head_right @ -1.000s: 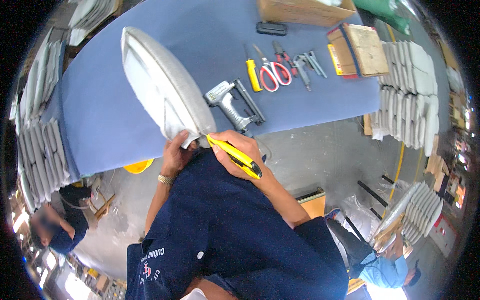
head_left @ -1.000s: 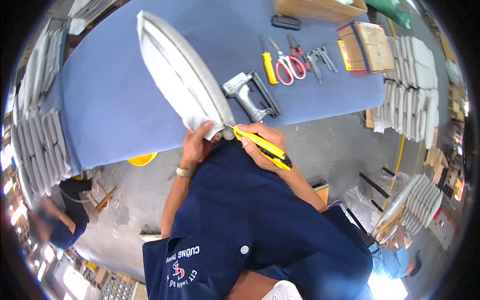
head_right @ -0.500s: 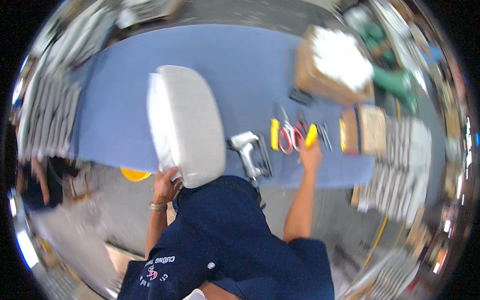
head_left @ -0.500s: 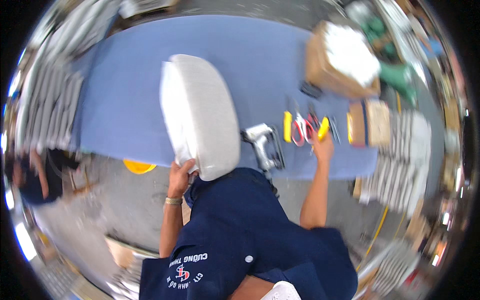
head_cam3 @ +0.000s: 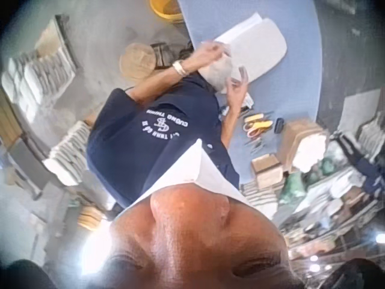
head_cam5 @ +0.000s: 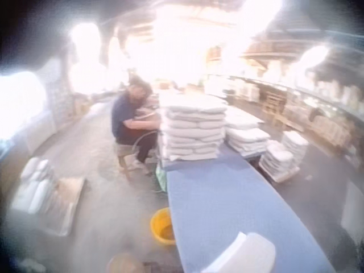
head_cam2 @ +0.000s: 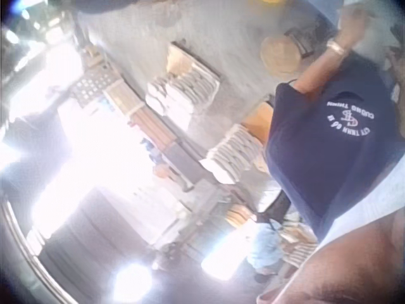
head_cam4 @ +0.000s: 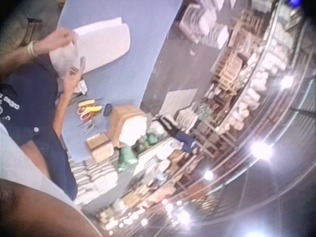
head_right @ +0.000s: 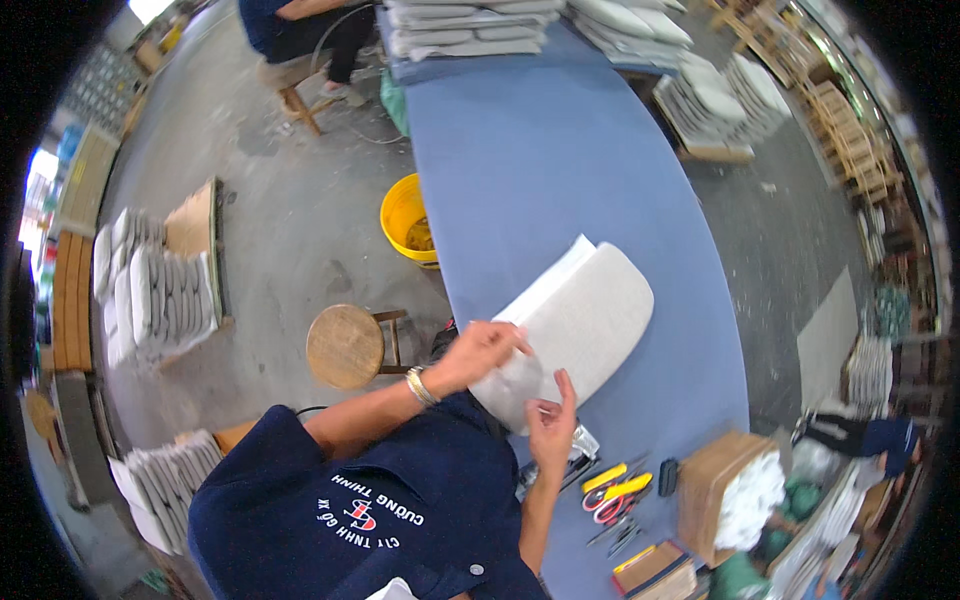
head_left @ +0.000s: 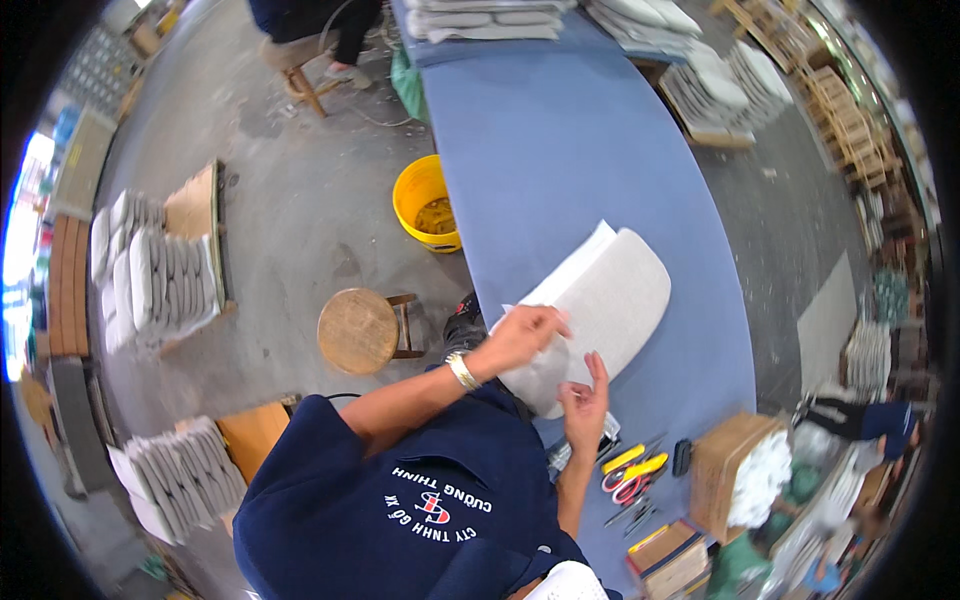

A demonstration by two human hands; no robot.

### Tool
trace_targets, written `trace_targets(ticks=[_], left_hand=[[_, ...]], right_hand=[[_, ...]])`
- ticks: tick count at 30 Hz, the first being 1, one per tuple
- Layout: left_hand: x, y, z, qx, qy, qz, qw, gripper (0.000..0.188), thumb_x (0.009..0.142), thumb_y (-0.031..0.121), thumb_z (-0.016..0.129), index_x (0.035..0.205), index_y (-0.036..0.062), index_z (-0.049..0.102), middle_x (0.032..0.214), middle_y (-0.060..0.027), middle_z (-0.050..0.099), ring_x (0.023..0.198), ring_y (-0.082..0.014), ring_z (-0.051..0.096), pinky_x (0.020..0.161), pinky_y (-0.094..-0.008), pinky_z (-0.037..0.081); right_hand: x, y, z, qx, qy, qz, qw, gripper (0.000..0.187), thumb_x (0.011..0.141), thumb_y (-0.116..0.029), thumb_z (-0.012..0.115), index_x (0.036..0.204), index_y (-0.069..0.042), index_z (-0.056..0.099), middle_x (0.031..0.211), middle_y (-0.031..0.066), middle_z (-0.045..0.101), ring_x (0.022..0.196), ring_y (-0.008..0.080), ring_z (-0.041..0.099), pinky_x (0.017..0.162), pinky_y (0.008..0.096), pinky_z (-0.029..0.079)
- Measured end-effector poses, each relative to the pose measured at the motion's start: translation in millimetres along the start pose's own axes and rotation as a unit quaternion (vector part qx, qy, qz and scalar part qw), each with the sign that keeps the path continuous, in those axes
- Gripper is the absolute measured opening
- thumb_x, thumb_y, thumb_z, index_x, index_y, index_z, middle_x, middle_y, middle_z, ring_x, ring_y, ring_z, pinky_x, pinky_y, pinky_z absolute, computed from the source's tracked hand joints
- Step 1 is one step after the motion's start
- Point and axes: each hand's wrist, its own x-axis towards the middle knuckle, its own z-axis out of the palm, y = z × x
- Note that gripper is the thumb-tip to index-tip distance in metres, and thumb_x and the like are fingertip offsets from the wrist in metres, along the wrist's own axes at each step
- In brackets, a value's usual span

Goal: The person folds a white fabric cover over a cushion, staples the edges with a staple gun, trims excess fabric with a utility knife, and stacks the finished cushion. The person repeats this process for multiple cushions.

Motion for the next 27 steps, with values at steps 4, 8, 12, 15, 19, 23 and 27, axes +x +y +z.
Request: trace_targets(ticks=[4, 8, 12, 15, 19, 23, 27], left_hand=[[-7, 43, 20, -0.105, -0.053, 0.061, 0.991, 0.043, 0.109, 0.035, 0.056, 0.088, 0.0013, 0.071, 0.064, 0.0036, 0.053, 0.061, -0.0056, 0.049, 0.054, -0.0265, 0.040], [-4, 57, -2, -0.114, -0.072, 0.045, 0.990, 0.041, 0.109, 0.034, 0.057, 0.084, 0.0017, 0.068, 0.067, 0.0025, 0.055, 0.068, -0.0063, 0.054, 0.060, -0.0265, 0.044], [-5, 57, -61, 0.175, -0.037, 0.147, 0.973, 0.028, 0.103, 0.027, 0.064, 0.095, 0.0024, 0.075, 0.076, -0.0073, 0.067, 0.074, -0.0219, 0.066, 0.068, -0.0368, 0.051], [-7, 54, -87, 0.320, -0.140, 0.131, 0.928, 0.025, 0.097, 0.026, 0.067, 0.096, 0.0030, 0.076, 0.083, -0.0133, 0.070, 0.078, -0.0332, 0.068, 0.071, -0.0438, 0.053], [0, 44, -92, 0.316, -0.229, 0.124, 0.913, 0.021, 0.093, 0.025, 0.068, 0.094, 0.0058, 0.077, 0.088, -0.0142, 0.070, 0.083, -0.0344, 0.069, 0.076, -0.0448, 0.053], [27, 40, -111, 0.268, -0.141, 0.151, 0.941, 0.020, 0.091, 0.025, 0.070, 0.091, 0.0070, 0.077, 0.112, -0.0147, 0.069, 0.096, -0.0330, 0.068, 0.082, -0.0435, 0.053], [52, 23, -162, 0.276, -0.060, 0.168, 0.944, 0.018, 0.091, 0.024, 0.074, 0.087, 0.0070, 0.075, 0.123, -0.0176, 0.065, 0.105, -0.0352, 0.067, 0.096, -0.0413, 0.053]], right_hand=[[20, -4, 34, 0.007, -0.216, -0.050, 0.975, 0.034, 0.094, -0.002, 0.072, 0.127, 0.001, 0.063, 0.110, 0.0080, 0.071, 0.086, 0.0141, 0.067, 0.078, 0.0275, 0.055], [33, 6, 40, 0.053, -0.250, 0.012, 0.967, 0.016, 0.101, -0.007, 0.065, 0.113, 0.003, 0.067, 0.095, 0.0088, 0.072, 0.083, 0.0157, 0.068, 0.077, 0.0298, 0.056], [40, -3, 36, 0.074, -0.142, 0.031, 0.987, 0.015, 0.104, -0.005, 0.057, 0.113, 0.003, 0.067, 0.093, 0.0104, 0.073, 0.083, 0.0155, 0.068, 0.079, 0.0294, 0.056], [42, -11, 25, 0.046, -0.114, -0.016, 0.992, 0.027, 0.101, 0.002, 0.057, 0.127, 0.002, 0.061, 0.111, 0.0129, 0.072, 0.097, 0.0170, 0.068, 0.088, 0.0306, 0.055], [54, -40, 51, 0.029, -0.168, -0.045, 0.984, 0.043, 0.102, 0.001, 0.055, 0.145, 0.003, 0.052, 0.133, 0.0160, 0.065, 0.118, 0.0196, 0.063, 0.105, 0.0336, 0.048], [80, -33, 97, 0.002, -0.177, -0.027, 0.984, 0.040, 0.107, -0.006, 0.050, 0.146, 0.004, 0.052, 0.130, 0.0133, 0.066, 0.114, 0.0164, 0.065, 0.098, 0.0295, 0.051], [112, -39, 159, 0.078, -0.129, 0.072, 0.986, 0.031, 0.107, -0.004, 0.049, 0.136, 0.004, 0.057, 0.111, 0.0096, 0.070, 0.094, 0.0102, 0.066, 0.079, 0.0242, 0.053]])
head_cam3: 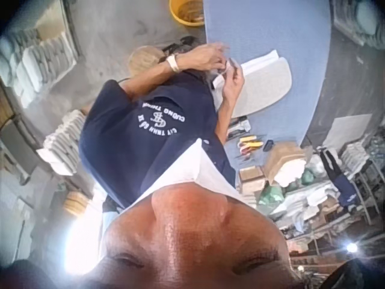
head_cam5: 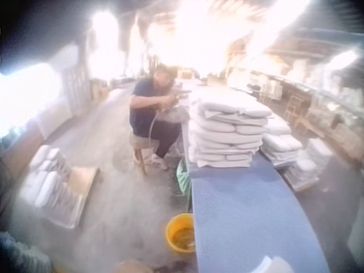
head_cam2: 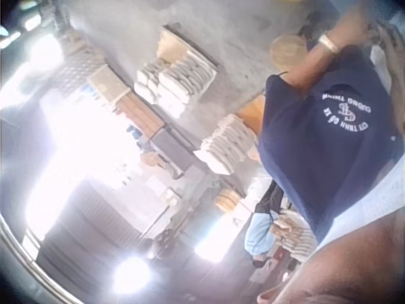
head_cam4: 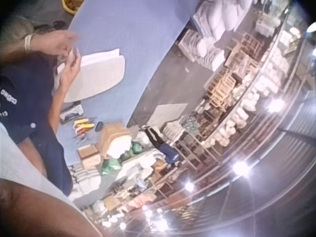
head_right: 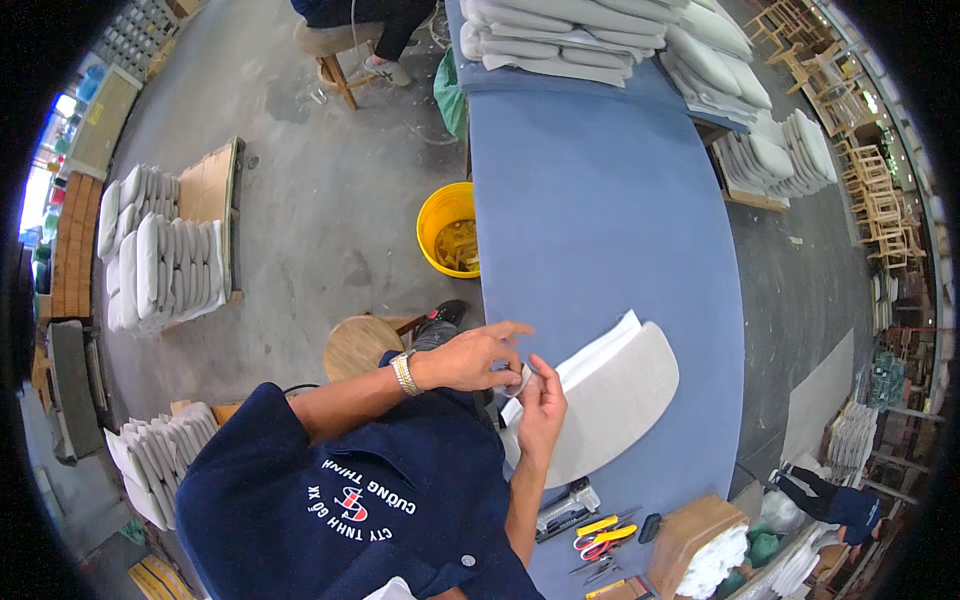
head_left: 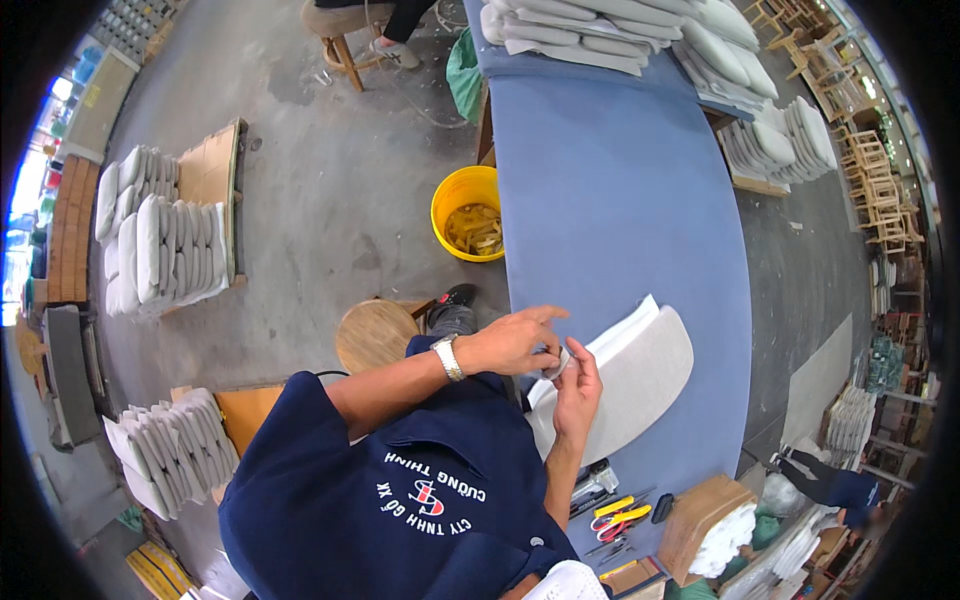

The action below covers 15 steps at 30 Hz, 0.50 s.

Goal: The person folds a white fabric cover over a cushion, staples the edges with a staple gun, trims excess fabric with a utility knife, and stacks the finished cushion. The person repeats this process for multiple cushions.

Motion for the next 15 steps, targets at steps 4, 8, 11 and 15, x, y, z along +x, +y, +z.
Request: trace_targets(ticks=[4, 8, 11, 15], left_hand=[[-4, -43, -43, -0.324, -0.061, -0.277, 0.902, 0.016, 0.100, 0.018, 0.068, 0.102, 0.0021, 0.069, 0.111, -0.0093, 0.067, 0.095, -0.0225, 0.071, 0.085, -0.0357, 0.063], [-32, -98, -70, -0.514, 0.043, -0.398, 0.759, 0.014, 0.101, 0.014, 0.068, 0.102, 0.0010, 0.064, 0.100, -0.0052, 0.066, 0.092, -0.0147, 0.069, 0.083, -0.0323, 0.065], [-40, -128, -103, -0.466, 0.104, -0.418, 0.773, 0.014, 0.099, 0.012, 0.070, 0.101, -0.0001, 0.066, 0.098, -0.0054, 0.068, 0.089, -0.0137, 0.068, 0.077, -0.0304, 0.063], [-22, -174, -145, -0.303, 0.161, -0.435, 0.832, 0.013, 0.095, 0.009, 0.071, 0.097, -0.0035, 0.070, 0.092, -0.0078, 0.072, 0.081, -0.0144, 0.069, 0.072, -0.0297, 0.061]], right_hand=[[55, -4, 63, -0.175, -0.016, -0.040, 0.984, 0.017, 0.105, -0.006, 0.055, 0.117, 0.002, 0.064, 0.100, 0.0082, 0.074, 0.089, 0.0130, 0.068, 0.078, 0.0285, 0.055], [110, -6, 122, -0.417, -0.114, -0.058, 0.900, 0.019, 0.101, -0.012, 0.063, 0.117, -0.003, 0.067, 0.107, 0.0106, 0.076, 0.097, 0.0241, 0.072, 0.085, 0.0362, 0.056], [132, -2, 155, -0.427, -0.133, -0.133, 0.885, 0.026, 0.099, -0.018, 0.065, 0.121, -0.005, 0.068, 0.118, 0.0153, 0.073, 0.109, 0.0354, 0.068, 0.094, 0.0442, 0.054], [144, -22, 153, -0.394, -0.113, -0.102, 0.907, 0.032, 0.099, -0.022, 0.065, 0.128, -0.008, 0.067, 0.125, 0.0155, 0.071, 0.112, 0.0341, 0.069, 0.093, 0.0433, 0.054]])
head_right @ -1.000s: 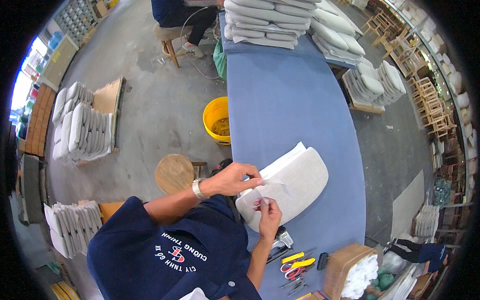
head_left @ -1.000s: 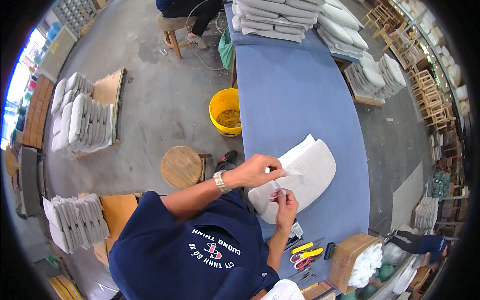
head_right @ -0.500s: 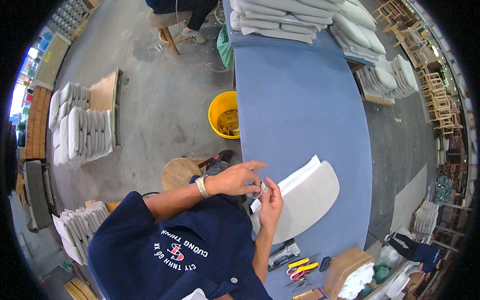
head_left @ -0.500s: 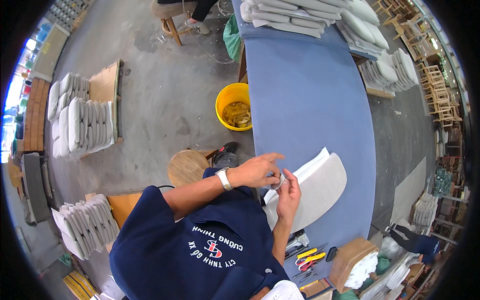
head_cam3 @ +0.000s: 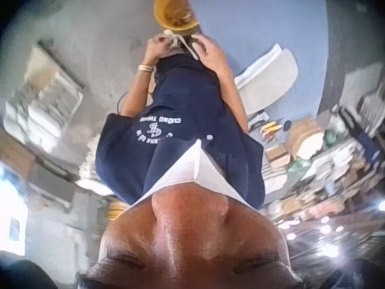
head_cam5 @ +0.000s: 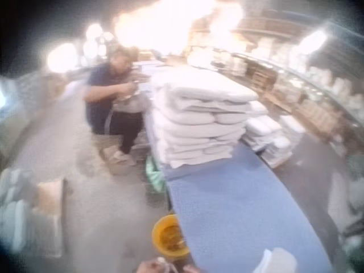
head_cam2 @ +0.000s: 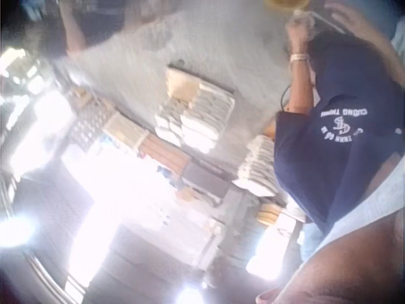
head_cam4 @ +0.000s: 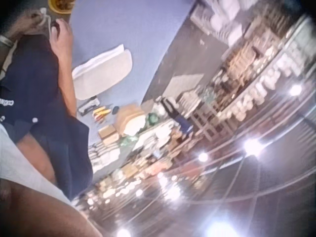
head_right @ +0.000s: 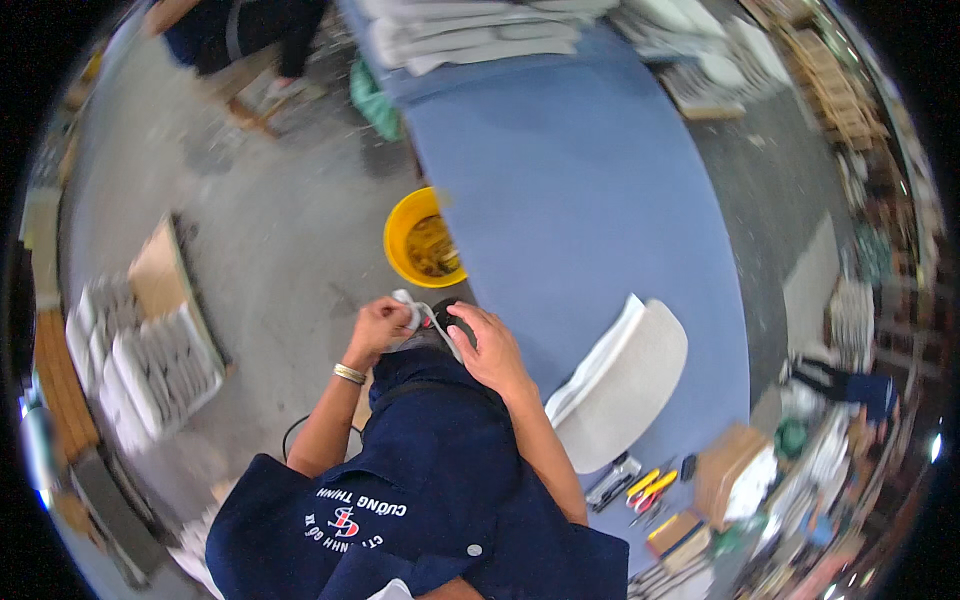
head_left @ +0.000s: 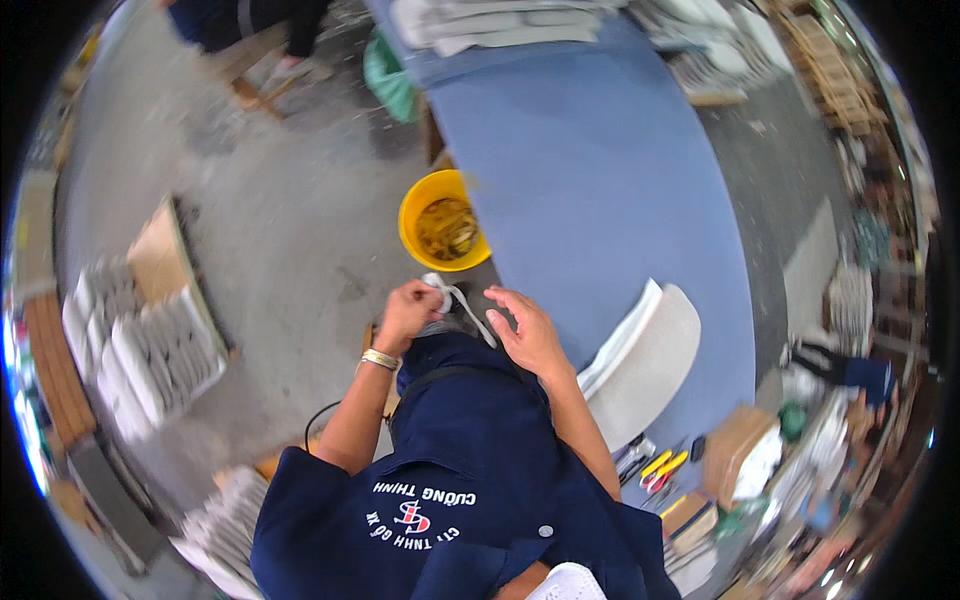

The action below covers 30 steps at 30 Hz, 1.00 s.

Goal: The person folds a white fabric cover over a cushion, staples the edges with a staple gun, trims excess fabric with a utility knife, and stacks the finished cushion. The person repeats this process for multiple cushions.

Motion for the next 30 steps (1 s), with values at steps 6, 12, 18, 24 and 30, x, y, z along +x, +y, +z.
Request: trace_targets(ticks=[6, 12, 18, 24, 30], left_hand=[[147, -29, -9, 0.458, 0.071, 0.212, 0.860, 0.043, 0.090, 0.029, 0.078, 0.121, 0.0004, 0.072, 0.107, -0.0217, 0.075, 0.092, -0.0284, 0.075, 0.081, -0.0382, 0.061], [80, 121, 90, 0.283, -0.188, 0.278, 0.899, 0.033, 0.098, 0.021, 0.070, 0.125, 0.0012, 0.072, 0.110, -0.0199, 0.075, 0.096, -0.0274, 0.074, 0.083, -0.0346, 0.058], [-88, 247, 191, -0.133, -0.641, 0.375, 0.657, 0.015, 0.099, 0.016, 0.069, 0.105, 0.0035, 0.076, 0.097, -0.0128, 0.071, 0.087, -0.0210, 0.068, 0.070, -0.0350, 0.054], [-157, 312, 216, -0.056, -0.851, 0.349, 0.389, 0.027, 0.086, 0.005, 0.075, 0.109, 0.0191, 0.077, 0.111, 0.0049, 0.072, 0.084, -0.0189, 0.066, 0.076, -0.0421, 0.050], [-207, 241, 271, -0.212, -0.813, 0.390, 0.376, 0.036, 0.076, -0.009, 0.076, 0.100, 0.0177, 0.080, 0.096, 0.0067, 0.073, 0.075, -0.0183, 0.065, 0.058, -0.0310, 0.044]], right_hand=[[-34, 10, -54, 0.042, 0.116, 0.128, 0.984, 0.033, 0.100, -0.024, 0.065, 0.129, -0.008, 0.067, 0.122, 0.0139, 0.072, 0.100, 0.0305, 0.072, 0.081, 0.0392, 0.057], [-139, 50, -39, 0.108, 0.361, 0.255, 0.890, 0.030, 0.101, -0.020, 0.065, 0.126, -0.005, 0.068, 0.114, 0.0146, 0.075, 0.097, 0.0235, 0.073, 0.085, 0.0358, 0.058], [-212, 61, 20, 0.166, 0.452, 0.365, 0.797, 0.029, 0.099, -0.021, 0.068, 0.125, -0.007, 0.070, 0.104, 0.0140, 0.076, 0.090, 0.0209, 0.073, 0.081, 0.0333, 0.058], [-260, 85, 36, 0.133, 0.494, 0.395, 0.763, 0.028, 0.100, -0.022, 0.067, 0.124, -0.008, 0.070, 0.107, 0.0131, 0.077, 0.088, 0.0218, 0.074, 0.079, 0.0342, 0.058], [-354, 134, 12, 0.054, 0.517, 0.473, 0.711, 0.032, 0.098, -0.024, 0.068, 0.124, -0.007, 0.069, 0.113, 0.0153, 0.076, 0.094, 0.0284, 0.075, 0.083, 0.0379, 0.058]])
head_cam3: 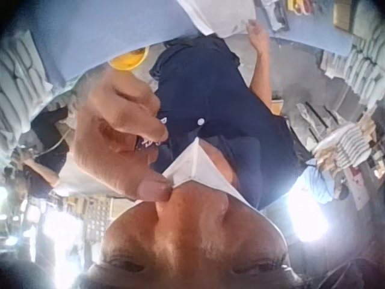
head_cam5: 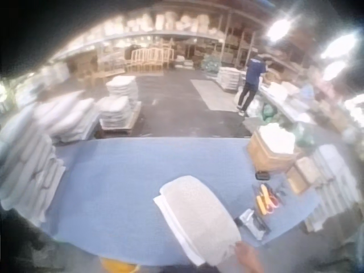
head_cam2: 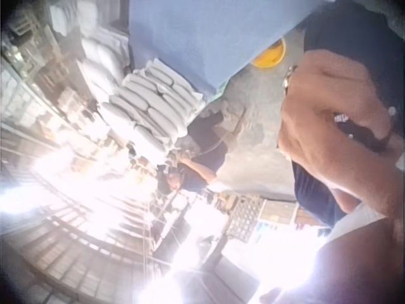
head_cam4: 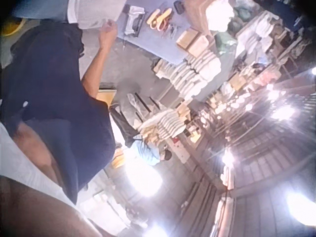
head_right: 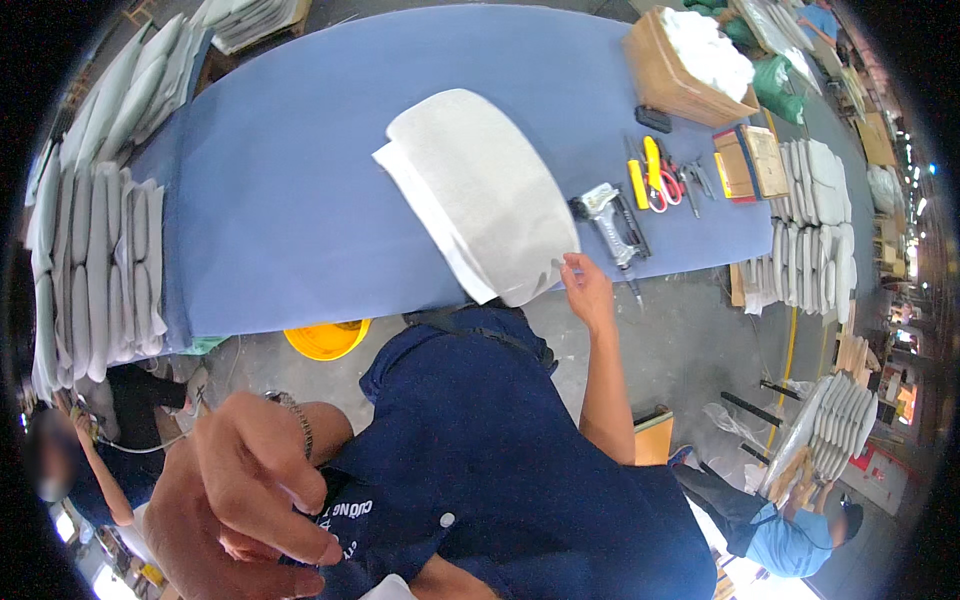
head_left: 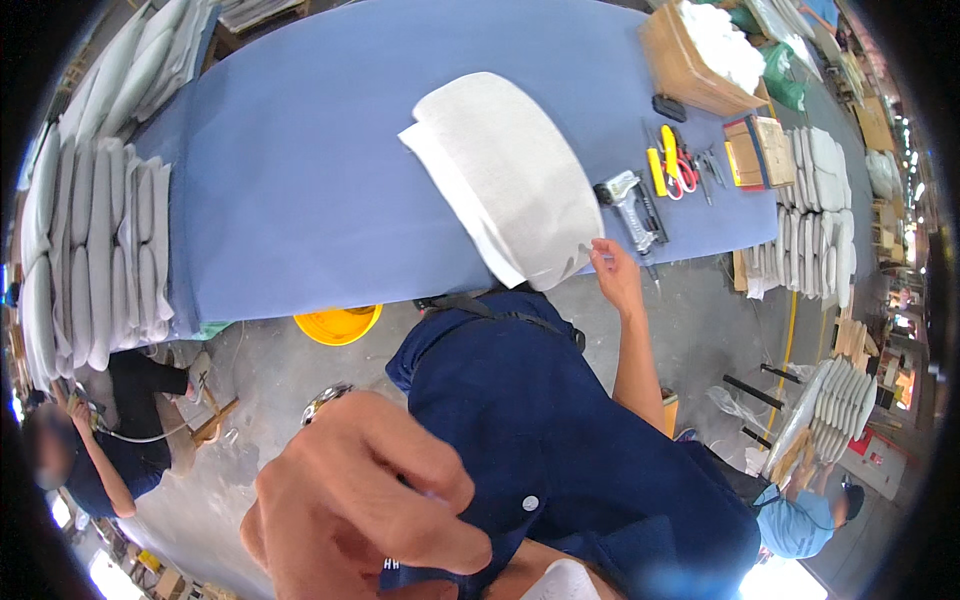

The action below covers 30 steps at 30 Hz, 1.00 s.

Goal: The person folds a white fabric cover over a cushion, staples the edges with a staple gun, trims excess fabric with a utility knife, and stacks the finished cushion. The person repeats this process for multiple cushions.

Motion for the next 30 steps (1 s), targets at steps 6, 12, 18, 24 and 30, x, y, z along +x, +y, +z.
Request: trace_targets(ticks=[6, 12, 18, 24, 30], left_hand=[[48, -30, 58, 0.029, 0.079, -0.244, 0.966, 0.033, 0.079, -0.005, 0.077, 0.103, 0.0172, 0.080, 0.093, 0.0008, 0.074, 0.072, -0.0180, 0.066, 0.048, -0.0285, 0.042], [55, -92, 90, -0.007, 0.084, -0.195, 0.977, 0.031, 0.079, -0.002, 0.080, 0.103, 0.0174, 0.082, 0.094, -0.0070, 0.075, 0.061, -0.0194, 0.066, 0.043, -0.0258, 0.042], [49, -130, 105, -0.056, 0.100, -0.155, 0.981, 0.029, 0.081, 0.002, 0.080, 0.107, 0.0144, 0.082, 0.097, -0.0093, 0.076, 0.062, -0.0195, 0.069, 0.044, -0.0252, 0.045], [35, -142, 88, 0.097, 0.202, -0.226, 0.948, 0.026, 0.091, 0.015, 0.075, 0.114, 0.0047, 0.074, 0.115, -0.0160, 0.071, 0.087, -0.0240, 0.069, 0.066, -0.0332, 0.052], [-90, -223, 24, 0.427, 0.328, -0.458, 0.707, 0.051, 0.097, 0.025, 0.072, 0.135, -0.0060, 0.059, 0.142, -0.0269, 0.058, 0.128, -0.0334, 0.059, 0.101, -0.0440, 0.050]], right_hand=[[72, 48, -29, 0.044, 0.011, -0.053, 0.998, 0.036, 0.097, -0.029, 0.066, 0.124, -0.004, 0.069, 0.116, 0.0184, 0.075, 0.099, 0.0315, 0.075, 0.085, 0.0404, 0.058], [102, 24, 7, -0.026, -0.066, -0.052, 0.996, 0.051, 0.093, -0.035, 0.070, 0.132, -0.002, 0.063, 0.119, 0.0217, 0.072, 0.108, 0.0358, 0.071, 0.093, 0.0438, 0.055], [106, 49, 4, 0.075, -0.121, -0.010, 0.990, 0.059, 0.093, -0.044, 0.071, 0.134, -0.003, 0.062, 0.118, 0.0224, 0.072, 0.107, 0.0356, 0.071, 0.093, 0.0440, 0.054], [111, 53, 6, 0.091, -0.101, -0.040, 0.990, 0.057, 0.092, -0.047, 0.073, 0.129, -0.004, 0.065, 0.111, 0.0209, 0.075, 0.102, 0.0347, 0.073, 0.089, 0.0434, 0.056], [121, 39, 4, 0.076, -0.149, 0.016, 0.986, 0.068, 0.092, -0.058, 0.069, 0.128, 0.000, 0.065, 0.114, 0.0238, 0.074, 0.104, 0.0370, 0.072, 0.090, 0.0440, 0.055]])
